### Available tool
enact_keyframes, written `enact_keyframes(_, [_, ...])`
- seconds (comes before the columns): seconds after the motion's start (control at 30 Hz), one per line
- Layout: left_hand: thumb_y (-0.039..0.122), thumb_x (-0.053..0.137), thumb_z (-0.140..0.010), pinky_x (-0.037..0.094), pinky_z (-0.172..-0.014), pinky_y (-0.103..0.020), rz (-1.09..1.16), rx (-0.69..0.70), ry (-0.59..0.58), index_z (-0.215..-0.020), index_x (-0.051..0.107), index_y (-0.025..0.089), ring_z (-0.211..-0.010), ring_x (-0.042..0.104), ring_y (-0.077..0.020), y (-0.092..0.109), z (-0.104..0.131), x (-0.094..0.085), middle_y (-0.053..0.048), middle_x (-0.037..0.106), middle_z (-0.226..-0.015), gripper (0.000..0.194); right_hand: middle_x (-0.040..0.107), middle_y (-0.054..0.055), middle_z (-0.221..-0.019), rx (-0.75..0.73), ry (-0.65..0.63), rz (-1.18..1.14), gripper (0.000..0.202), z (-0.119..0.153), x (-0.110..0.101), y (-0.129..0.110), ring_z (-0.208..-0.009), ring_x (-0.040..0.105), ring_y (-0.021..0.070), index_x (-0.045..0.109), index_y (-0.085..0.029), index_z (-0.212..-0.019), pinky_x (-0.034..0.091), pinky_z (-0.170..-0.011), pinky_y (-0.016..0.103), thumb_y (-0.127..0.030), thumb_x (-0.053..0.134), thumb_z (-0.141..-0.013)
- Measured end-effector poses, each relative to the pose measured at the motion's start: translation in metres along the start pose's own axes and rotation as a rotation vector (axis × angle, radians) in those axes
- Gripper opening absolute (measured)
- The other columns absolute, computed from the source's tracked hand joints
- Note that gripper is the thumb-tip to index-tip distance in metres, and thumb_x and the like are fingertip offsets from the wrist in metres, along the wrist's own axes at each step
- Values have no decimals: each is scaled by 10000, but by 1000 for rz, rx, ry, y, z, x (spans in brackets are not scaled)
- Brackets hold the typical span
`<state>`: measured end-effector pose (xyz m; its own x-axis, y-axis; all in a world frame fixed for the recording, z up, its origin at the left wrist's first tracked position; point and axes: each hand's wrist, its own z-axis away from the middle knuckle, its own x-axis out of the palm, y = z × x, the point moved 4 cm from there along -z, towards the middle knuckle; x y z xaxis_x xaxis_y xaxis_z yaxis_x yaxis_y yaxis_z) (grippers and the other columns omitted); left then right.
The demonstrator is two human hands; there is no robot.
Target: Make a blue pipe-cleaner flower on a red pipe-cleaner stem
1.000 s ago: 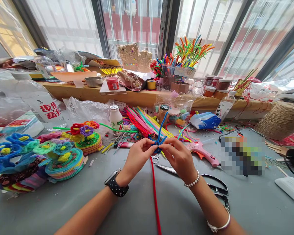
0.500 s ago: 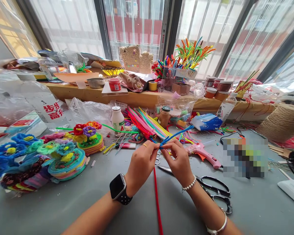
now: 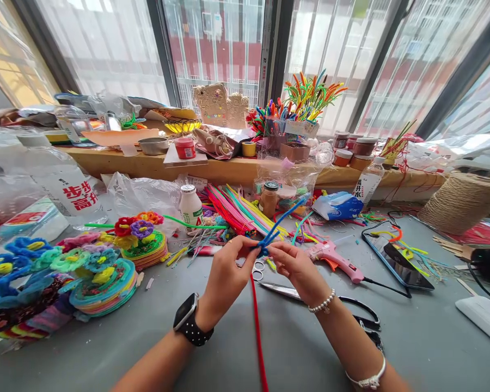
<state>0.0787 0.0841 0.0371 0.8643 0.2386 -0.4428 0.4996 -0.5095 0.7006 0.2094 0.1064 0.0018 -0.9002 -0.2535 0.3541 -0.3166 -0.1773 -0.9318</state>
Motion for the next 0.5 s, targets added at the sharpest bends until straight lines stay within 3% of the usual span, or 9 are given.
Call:
enact_keyframes(0.17, [286, 538, -704, 452, -540, -218, 280, -252, -79, -772, 545, 153, -602, 557, -116, -8, -2, 5, -2, 582, -658, 149, 394, -56, -513, -60, 27, 129, 220, 1, -1, -7, -452, 248, 43, 572, -137, -618, 146, -426, 211, -340, 656, -610])
enact_keyframes(0.37, [270, 593, -662, 470, -657, -258, 561, -456, -218, -828, 549, 142, -704, 581, -134, -11, -3, 11, -23, 617, -746, 214, 393, -51, -512, 46, -18, -62, 199, 2, 3, -1, -452, 246, 36, 594, -122, -580, 153, -420, 199, -303, 674, -596])
enact_keyframes(0.5, [255, 614, -648, 476, -635, -260, 654, -512, -231, -818, 495, 152, -654, 582, -121, -13, -4, 10, -1, 599, -688, 232, 445, -39, -570, 148, -21, -250, 174, 4, 6, 4, -466, 277, 30, 627, -129, -649, 207, -427, 175, -267, 695, -567])
